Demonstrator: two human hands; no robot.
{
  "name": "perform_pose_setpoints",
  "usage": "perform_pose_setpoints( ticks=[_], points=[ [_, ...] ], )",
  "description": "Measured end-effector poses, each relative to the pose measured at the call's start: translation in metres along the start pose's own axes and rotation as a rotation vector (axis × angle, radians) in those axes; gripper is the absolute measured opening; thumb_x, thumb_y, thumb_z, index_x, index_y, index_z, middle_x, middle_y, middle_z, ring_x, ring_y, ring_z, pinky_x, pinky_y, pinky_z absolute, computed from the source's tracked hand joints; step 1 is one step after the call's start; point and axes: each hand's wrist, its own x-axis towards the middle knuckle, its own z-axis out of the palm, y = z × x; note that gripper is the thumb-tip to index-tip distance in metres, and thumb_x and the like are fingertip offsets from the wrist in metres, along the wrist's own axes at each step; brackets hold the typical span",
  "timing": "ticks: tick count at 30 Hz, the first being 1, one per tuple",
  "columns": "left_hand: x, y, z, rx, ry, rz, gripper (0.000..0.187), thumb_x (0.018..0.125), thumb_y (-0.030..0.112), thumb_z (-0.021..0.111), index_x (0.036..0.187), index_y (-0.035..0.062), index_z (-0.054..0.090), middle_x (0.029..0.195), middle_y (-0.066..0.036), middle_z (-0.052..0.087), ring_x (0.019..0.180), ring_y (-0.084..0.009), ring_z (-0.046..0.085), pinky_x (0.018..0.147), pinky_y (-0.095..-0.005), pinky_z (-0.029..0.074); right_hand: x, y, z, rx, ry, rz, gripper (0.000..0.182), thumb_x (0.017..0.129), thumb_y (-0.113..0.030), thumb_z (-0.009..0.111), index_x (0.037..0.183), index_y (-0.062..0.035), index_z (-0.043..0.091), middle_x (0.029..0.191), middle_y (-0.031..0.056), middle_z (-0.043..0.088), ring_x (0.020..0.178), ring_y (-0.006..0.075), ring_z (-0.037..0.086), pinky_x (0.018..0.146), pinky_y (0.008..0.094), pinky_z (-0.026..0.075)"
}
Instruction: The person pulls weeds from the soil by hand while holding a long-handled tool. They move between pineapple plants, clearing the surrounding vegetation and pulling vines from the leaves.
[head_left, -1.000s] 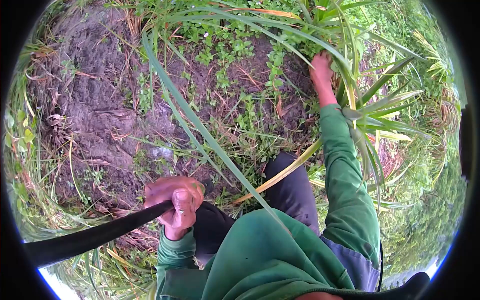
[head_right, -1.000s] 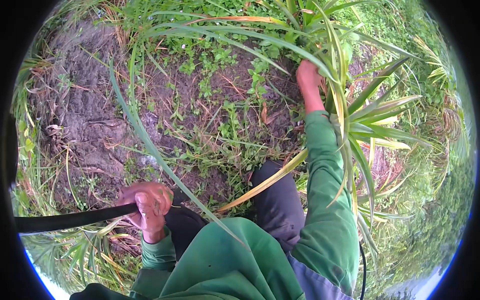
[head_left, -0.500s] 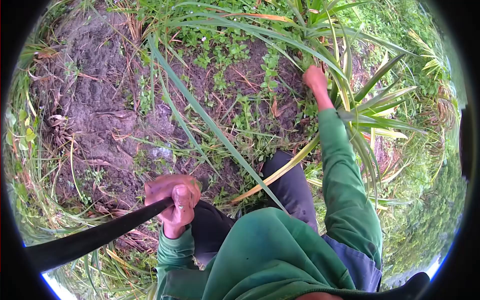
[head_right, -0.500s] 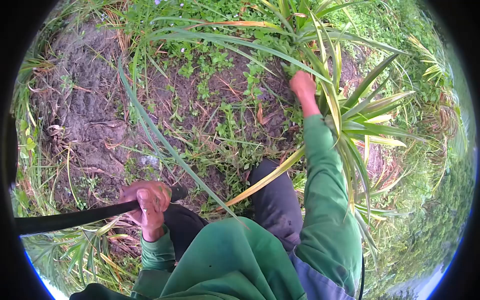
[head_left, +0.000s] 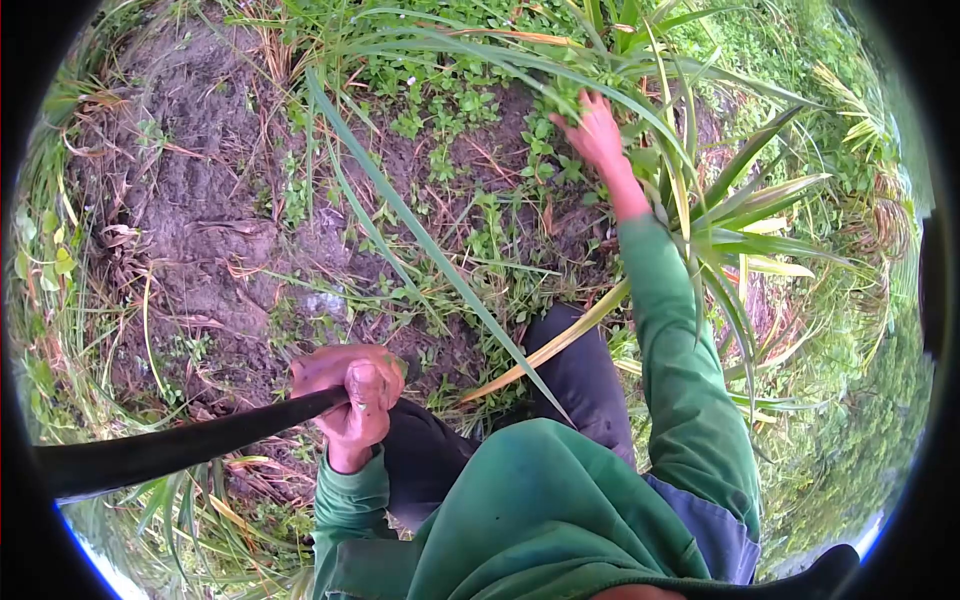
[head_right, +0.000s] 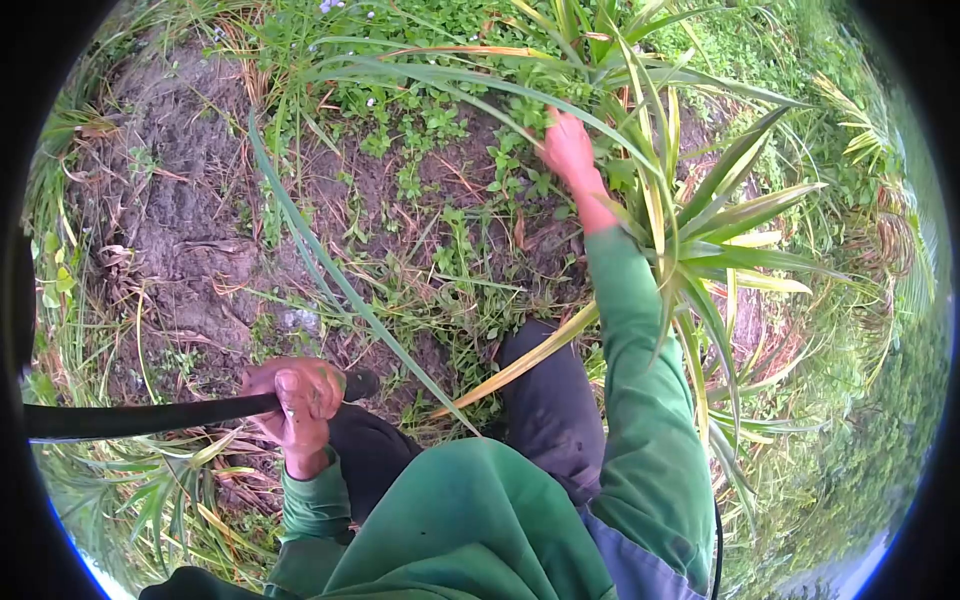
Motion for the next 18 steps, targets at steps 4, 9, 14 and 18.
perform_pose_setpoints(
  ticks=[4,9,14,18],
  points=[
    [0.003,0.001,0.004,0.021,0.008,0.025,0.046,0.103,0.021,0.062,0.064,-0.0016,0.053,0.050,-0.004,0.050,0.036,-0.0134,0.048,0.035,-0.0274,0.038,0.044,0.002,0.033,0.004,0.079,0.268,0.080,0.082,-0.056,0.080,0.136,-0.0027,0.056,0.136,0.0333,0.055,0.122,0.0478,0.058,0.104,0.0521,0.050],
    [0.004,-0.001,0.003,-0.024,0.016,-0.007,0.044,0.103,0.019,0.061,0.066,-0.0020,0.054,0.050,-0.004,0.051,0.037,-0.0133,0.049,0.034,-0.0272,0.039,0.068,0.017,0.075,0.151,0.079,0.474,0.051,0.086,-0.036,0.076,0.119,0.0015,0.066,0.126,0.0325,0.063,0.116,0.0496,0.061,0.102,0.0540,0.051],
    [0.006,-0.004,0.000,-0.017,0.023,-0.012,0.043,0.103,0.018,0.061,0.066,-0.0019,0.055,0.050,-0.004,0.050,0.037,-0.0134,0.049,0.035,-0.0273,0.039,0.037,0.013,0.062,0.255,-0.093,0.326,0.038,0.084,-0.023,0.076,0.110,0.0036,0.069,0.114,0.0305,0.069,0.109,0.0399,0.068,0.094,0.0489,0.054],
    [0.007,-0.003,-0.001,-0.006,0.010,-0.038,0.043,0.103,0.019,0.061,0.066,-0.0006,0.055,0.049,-0.003,0.049,0.037,-0.0140,0.049,0.036,-0.0275,0.039,-0.048,-0.048,0.010,0.595,-0.764,-0.060,0.041,0.085,-0.021,0.083,0.120,-0.0025,0.071,0.112,0.0113,0.076,0.095,0.0238,0.071,0.092,0.0376,0.054]
  ],
)
